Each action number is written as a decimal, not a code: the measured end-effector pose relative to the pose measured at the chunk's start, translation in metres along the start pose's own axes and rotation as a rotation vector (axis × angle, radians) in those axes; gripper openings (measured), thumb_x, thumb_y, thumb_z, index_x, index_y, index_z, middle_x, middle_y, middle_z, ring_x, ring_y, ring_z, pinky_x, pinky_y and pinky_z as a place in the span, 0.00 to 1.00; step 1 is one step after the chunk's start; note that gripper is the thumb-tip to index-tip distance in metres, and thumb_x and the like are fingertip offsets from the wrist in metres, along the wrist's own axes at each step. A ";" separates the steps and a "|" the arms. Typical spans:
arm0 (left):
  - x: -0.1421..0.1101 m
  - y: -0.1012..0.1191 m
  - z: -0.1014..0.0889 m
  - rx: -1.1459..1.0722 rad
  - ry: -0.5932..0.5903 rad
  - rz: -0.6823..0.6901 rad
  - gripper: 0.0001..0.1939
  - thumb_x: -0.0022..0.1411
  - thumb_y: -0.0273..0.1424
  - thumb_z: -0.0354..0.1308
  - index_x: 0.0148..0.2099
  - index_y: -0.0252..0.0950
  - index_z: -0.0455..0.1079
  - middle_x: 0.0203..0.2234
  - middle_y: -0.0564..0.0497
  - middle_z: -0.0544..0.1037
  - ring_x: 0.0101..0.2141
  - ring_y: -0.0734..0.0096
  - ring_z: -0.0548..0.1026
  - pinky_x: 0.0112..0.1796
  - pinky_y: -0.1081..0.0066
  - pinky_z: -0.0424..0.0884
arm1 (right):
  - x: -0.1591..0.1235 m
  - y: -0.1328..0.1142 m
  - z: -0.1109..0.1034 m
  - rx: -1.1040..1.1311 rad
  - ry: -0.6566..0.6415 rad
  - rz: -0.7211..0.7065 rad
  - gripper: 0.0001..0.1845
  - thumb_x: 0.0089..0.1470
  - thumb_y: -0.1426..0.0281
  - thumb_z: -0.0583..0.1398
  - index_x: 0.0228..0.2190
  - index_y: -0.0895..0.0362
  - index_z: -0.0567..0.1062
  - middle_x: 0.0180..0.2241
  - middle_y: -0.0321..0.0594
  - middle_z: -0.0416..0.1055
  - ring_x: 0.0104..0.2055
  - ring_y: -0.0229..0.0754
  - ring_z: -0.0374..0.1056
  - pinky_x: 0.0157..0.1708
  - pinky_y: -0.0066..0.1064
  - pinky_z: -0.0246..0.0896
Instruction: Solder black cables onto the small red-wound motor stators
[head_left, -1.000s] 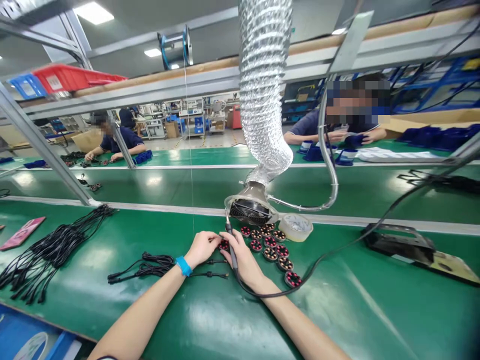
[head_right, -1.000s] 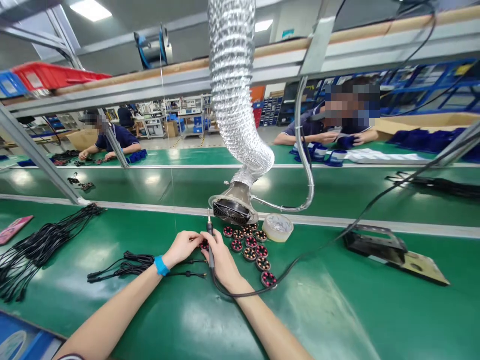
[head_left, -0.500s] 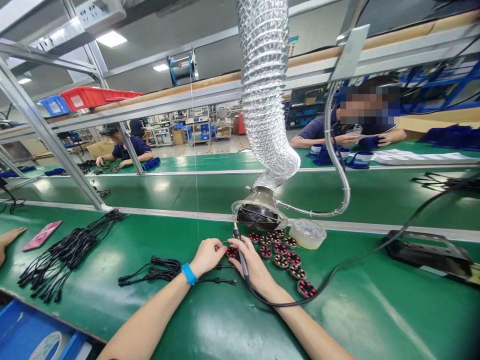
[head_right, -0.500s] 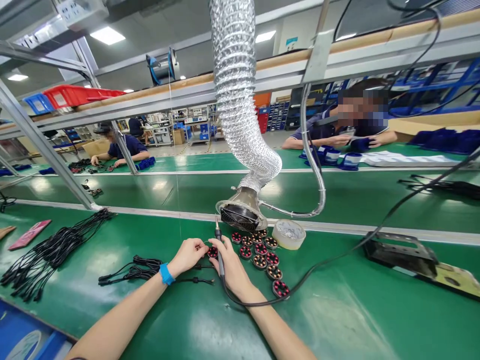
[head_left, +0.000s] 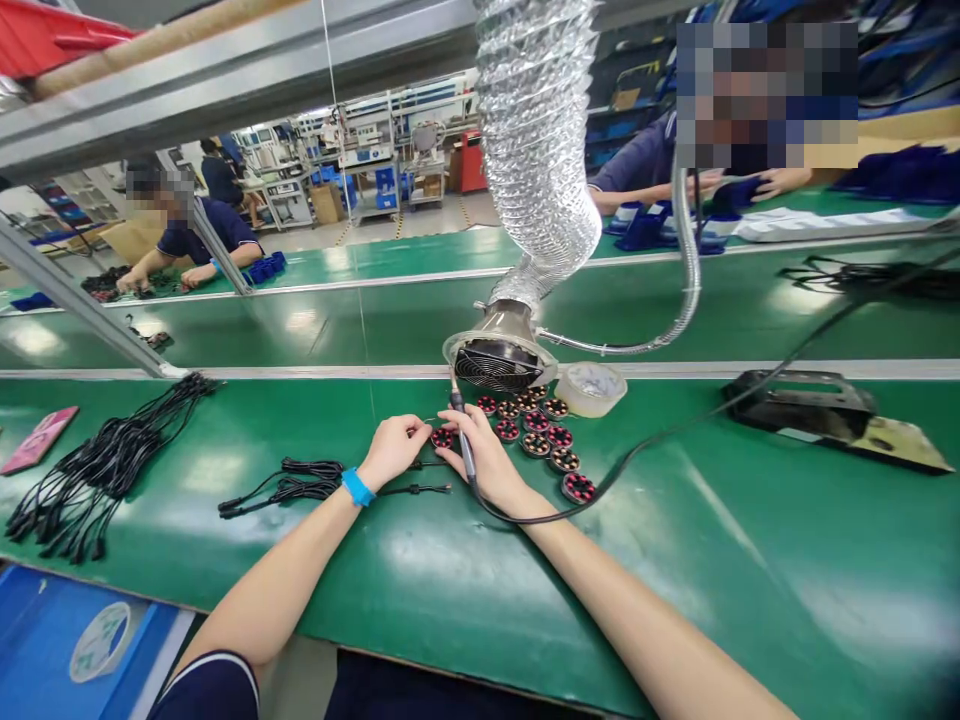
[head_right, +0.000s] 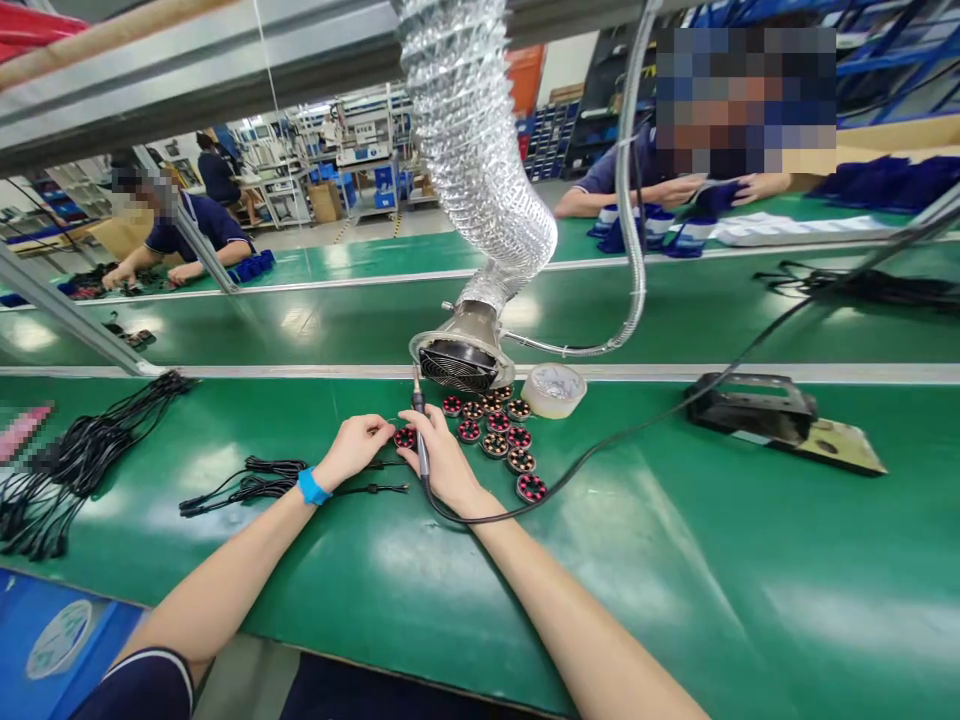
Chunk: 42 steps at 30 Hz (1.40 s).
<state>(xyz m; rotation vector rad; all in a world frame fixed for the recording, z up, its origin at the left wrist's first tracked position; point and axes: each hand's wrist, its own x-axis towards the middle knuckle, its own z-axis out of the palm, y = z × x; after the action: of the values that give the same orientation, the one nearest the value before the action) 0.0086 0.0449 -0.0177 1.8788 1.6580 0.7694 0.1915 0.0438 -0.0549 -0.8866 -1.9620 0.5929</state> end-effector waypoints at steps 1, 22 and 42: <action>0.001 -0.001 0.000 -0.013 0.008 -0.008 0.16 0.64 0.37 0.52 0.31 0.35 0.76 0.26 0.51 0.78 0.28 0.71 0.71 0.31 0.73 0.61 | 0.000 -0.001 0.000 0.003 -0.004 0.002 0.26 0.58 0.73 0.61 0.56 0.50 0.62 0.54 0.46 0.57 0.48 0.43 0.71 0.52 0.42 0.69; 0.001 0.012 0.003 0.094 0.104 0.102 0.08 0.61 0.34 0.59 0.35 0.35 0.75 0.30 0.51 0.77 0.30 0.72 0.71 0.33 0.73 0.64 | 0.004 -0.004 0.001 -0.056 0.005 -0.011 0.26 0.56 0.76 0.61 0.55 0.52 0.63 0.55 0.48 0.56 0.48 0.44 0.71 0.51 0.40 0.69; 0.009 0.018 0.000 0.676 -0.015 0.165 0.15 0.70 0.35 0.42 0.36 0.37 0.68 0.35 0.47 0.78 0.33 0.62 0.76 0.30 0.70 0.61 | 0.009 -0.010 -0.009 -0.141 -0.096 0.024 0.31 0.53 0.74 0.64 0.56 0.49 0.62 0.52 0.43 0.57 0.42 0.40 0.69 0.46 0.36 0.68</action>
<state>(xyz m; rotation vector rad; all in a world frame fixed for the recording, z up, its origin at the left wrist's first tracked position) 0.0221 0.0512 -0.0045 2.4844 1.9265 0.2519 0.1926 0.0448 -0.0389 -0.9851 -2.1032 0.5243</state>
